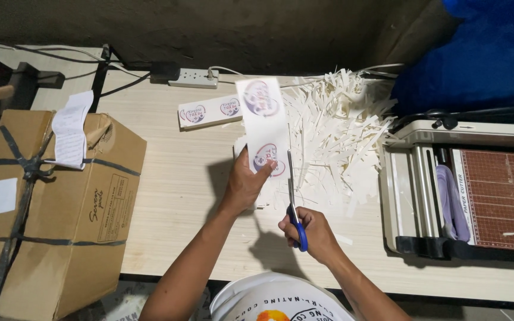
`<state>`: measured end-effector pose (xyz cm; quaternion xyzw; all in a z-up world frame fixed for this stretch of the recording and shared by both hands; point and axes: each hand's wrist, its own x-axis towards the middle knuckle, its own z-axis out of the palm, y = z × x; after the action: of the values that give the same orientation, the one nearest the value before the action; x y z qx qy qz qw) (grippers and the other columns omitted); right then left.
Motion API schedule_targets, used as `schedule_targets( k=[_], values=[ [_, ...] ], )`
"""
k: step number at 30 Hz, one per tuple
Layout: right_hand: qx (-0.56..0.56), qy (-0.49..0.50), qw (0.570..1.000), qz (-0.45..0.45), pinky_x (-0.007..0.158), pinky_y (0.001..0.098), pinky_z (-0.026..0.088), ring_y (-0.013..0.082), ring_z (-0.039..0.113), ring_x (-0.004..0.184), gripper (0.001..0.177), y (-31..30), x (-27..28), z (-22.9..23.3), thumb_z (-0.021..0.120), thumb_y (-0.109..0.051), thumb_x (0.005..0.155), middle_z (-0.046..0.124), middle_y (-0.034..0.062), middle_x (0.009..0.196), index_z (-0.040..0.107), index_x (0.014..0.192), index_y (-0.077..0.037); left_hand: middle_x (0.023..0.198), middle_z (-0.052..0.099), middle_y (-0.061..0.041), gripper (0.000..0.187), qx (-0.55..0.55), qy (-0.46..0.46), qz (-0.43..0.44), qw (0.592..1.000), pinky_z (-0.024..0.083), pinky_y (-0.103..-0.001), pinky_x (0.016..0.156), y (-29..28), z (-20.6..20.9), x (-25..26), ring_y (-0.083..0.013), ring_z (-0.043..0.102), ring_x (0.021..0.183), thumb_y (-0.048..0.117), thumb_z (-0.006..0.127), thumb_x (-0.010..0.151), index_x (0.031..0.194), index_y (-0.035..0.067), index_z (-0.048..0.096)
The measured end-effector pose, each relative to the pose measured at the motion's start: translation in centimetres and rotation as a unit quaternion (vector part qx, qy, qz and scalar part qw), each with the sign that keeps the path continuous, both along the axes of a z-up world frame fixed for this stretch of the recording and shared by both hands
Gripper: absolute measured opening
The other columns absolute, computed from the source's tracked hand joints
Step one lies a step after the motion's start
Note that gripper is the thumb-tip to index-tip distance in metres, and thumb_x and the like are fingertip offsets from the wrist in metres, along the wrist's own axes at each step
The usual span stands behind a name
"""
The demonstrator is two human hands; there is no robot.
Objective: The person uses blue-handled scissors to cut a sheet of paper printed with multiple circular logos into individual pieces. They repeatedly pick up the paper, cut along the lines, and place the cut pieces onto a pile on the table.
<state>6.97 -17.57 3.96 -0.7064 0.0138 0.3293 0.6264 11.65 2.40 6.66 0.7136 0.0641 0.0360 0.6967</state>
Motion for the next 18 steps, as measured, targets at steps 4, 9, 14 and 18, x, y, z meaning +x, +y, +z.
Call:
schedule_targets(
  k=[4,9,14,18],
  values=[
    [0.019,-0.013,1.0,-0.005,0.052,0.0255,0.053,0.0099,0.062,0.054,0.019,0.1,0.7,-0.5,0.076,-0.019,0.088,0.065,0.0027,0.064,0.069,0.084,-0.003,0.115,0.072,-0.01,0.045,0.022,0.009,-0.016,1.0,0.057,-0.034,0.093,-0.3,-0.1,-0.4,-0.0157,0.068,0.106,0.015,0.072,0.092,0.132,0.001,0.056],
    [0.034,-0.025,0.999,-0.002,0.055,0.0266,0.053,0.0109,0.062,0.056,0.02,0.3,1.1,0.7,0.076,-0.021,0.087,0.065,0.0033,0.064,0.067,0.084,-0.003,0.114,0.072,-0.009,0.041,-0.004,0.007,-0.026,1.0,0.056,-0.033,0.092,-0.6,0.1,-0.9,-0.0145,0.067,0.105,0.014,0.071,0.093,0.13,0.0,0.058],
    [0.034,-0.029,0.999,-0.009,0.053,0.0263,0.053,0.0103,0.061,0.053,0.02,0.3,1.1,0.1,0.075,-0.02,0.088,0.064,0.0034,0.062,0.067,0.083,-0.003,0.114,0.072,-0.009,0.041,-0.002,0.0,-0.025,1.0,0.056,-0.032,0.092,-0.6,-0.2,-0.9,-0.0139,0.067,0.105,0.014,0.071,0.093,0.129,0.001,0.058],
    [0.011,-0.016,0.999,-0.034,0.047,0.0262,0.052,0.0102,0.059,0.048,0.02,0.4,1.0,0.1,0.075,-0.018,0.089,0.063,0.0034,0.059,0.065,0.08,-0.003,0.114,0.073,-0.009,0.04,0.008,0.0,-0.023,1.0,0.056,-0.032,0.092,-0.7,-0.2,-0.9,-0.014,0.068,0.105,0.014,0.071,0.093,0.129,0.001,0.058]
  ],
)
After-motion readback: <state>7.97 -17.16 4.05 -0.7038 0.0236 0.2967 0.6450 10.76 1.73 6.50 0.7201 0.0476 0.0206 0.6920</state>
